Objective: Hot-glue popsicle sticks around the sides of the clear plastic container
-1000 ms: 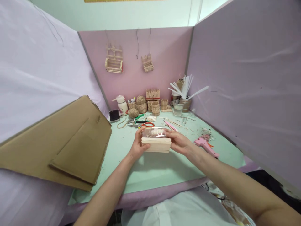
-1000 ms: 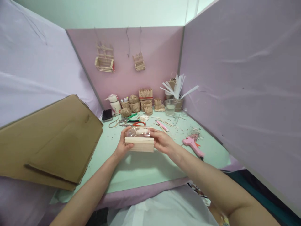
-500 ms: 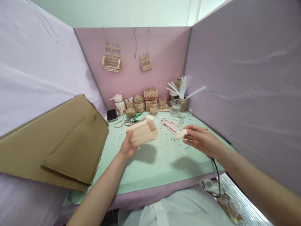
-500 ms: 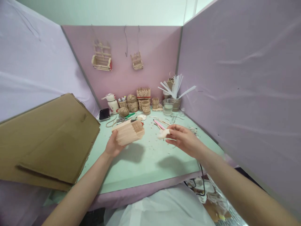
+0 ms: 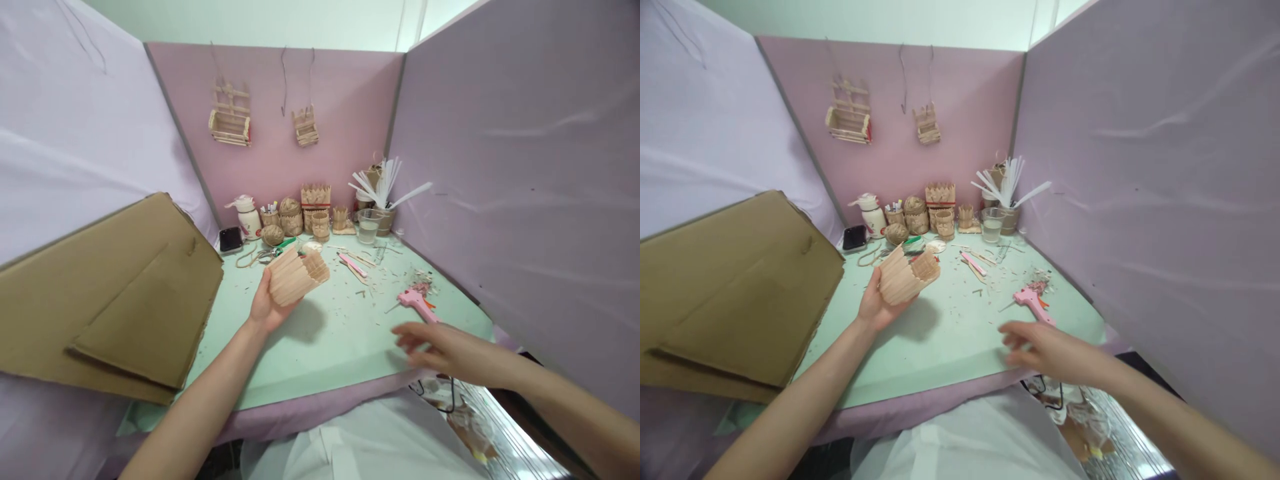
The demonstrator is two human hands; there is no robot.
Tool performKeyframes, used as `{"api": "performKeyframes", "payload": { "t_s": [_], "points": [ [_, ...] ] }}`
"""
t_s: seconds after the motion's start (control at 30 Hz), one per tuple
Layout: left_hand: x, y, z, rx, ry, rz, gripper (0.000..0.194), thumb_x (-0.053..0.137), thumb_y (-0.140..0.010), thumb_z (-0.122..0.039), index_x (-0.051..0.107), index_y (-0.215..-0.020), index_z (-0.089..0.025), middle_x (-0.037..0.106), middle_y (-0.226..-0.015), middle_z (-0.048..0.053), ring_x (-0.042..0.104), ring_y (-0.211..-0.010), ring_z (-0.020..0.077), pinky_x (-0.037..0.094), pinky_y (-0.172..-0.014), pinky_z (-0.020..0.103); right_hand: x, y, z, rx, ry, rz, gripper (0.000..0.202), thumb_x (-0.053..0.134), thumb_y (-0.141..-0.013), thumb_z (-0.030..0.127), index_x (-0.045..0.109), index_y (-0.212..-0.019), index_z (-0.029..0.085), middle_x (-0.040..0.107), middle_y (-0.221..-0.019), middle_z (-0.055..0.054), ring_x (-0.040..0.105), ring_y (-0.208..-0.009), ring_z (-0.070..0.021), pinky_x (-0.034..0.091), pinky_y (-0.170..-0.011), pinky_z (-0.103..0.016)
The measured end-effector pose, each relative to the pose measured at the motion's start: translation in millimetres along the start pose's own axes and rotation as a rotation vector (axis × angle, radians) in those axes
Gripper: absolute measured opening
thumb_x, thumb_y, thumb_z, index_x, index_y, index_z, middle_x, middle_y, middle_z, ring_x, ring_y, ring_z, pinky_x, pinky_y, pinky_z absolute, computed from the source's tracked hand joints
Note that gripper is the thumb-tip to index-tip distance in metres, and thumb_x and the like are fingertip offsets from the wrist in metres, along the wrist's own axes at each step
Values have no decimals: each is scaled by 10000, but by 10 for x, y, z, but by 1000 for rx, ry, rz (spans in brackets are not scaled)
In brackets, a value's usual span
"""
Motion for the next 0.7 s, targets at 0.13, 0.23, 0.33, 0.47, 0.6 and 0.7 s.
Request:
{"api": "performKeyframes", "payload": {
  "t_s": [0.13, 0.23, 0.33, 0.47, 0.6, 0.7],
  "points": [
    [43, 5, 88, 13, -44, -101, 680, 553, -854, -661, 535, -1361, -208, 635, -1302, 121, 613, -1133, 280, 553, -759, 329, 445, -671, 745, -140, -410, -14, 991, 843, -648, 425, 350, -1490, 252, 491, -1477, -159, 560, -1267, -288, 455, -1070, -475],
    [87, 4, 192, 38, -65, -119, 686, 579, -819, -681, 554, -1309, -200, 658, -1249, 122, 607, -1143, 299, 540, -837, 366, 748, -1127, 959, -133, -701, -69, 1110, 884, -585, 434, 285, -1491, 205, 428, -1503, -203, 517, -1309, -312, 490, -1019, -476],
    [121, 13, 243, 84, -94, -61, 646, 648, -795, -621, 543, -1274, -201, 661, -1222, 124, 586, -1182, 328, 495, -953, 418, 757, -1393, 979, -181, -835, -194, 867, 844, -640, 455, 434, -1355, 189, 558, -1382, -166, 593, -1209, -275, 468, -1047, -433],
    [-121, -6, 142, 132, -136, -162, 558, 736, -766, -506, 504, -1227, -292, 640, -1187, 62, 612, -1082, 263, 493, -869, 373, 586, -1498, 792, -209, -684, -230, 752, 872, -597, 345, 516, -1245, 207, 612, -1294, -127, 599, -1180, -282, 494, -1010, -428],
    [-656, -153, -169, 204, -289, -477, 327, 763, -763, -401, 611, -1002, -237, 634, -1031, 42, 611, -998, 187, 469, -834, 288, 591, -1541, 613, -284, -420, -68, 858, 831, -614, 285, 418, -1364, 223, 569, -1360, -113, 595, -1190, -271, 526, -964, -403],
    [-1027, -365, -501, 298, -324, -680, 273, 791, -706, -159, 632, -922, -207, 622, -949, 15, 599, -970, 162, 467, -810, 258, 619, -1562, 539, -283, -227, -43, 823, 783, -658, 308, 414, -1386, 201, 595, -1324, -128, 604, -1164, -288, 496, -993, -443]
  ]
}}
Point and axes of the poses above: each hand's wrist, its own y-axis away from the middle knuckle, its own x-axis out of the palm, z = x × y, the point moved 6 cm from there along -y, towards the middle knuckle
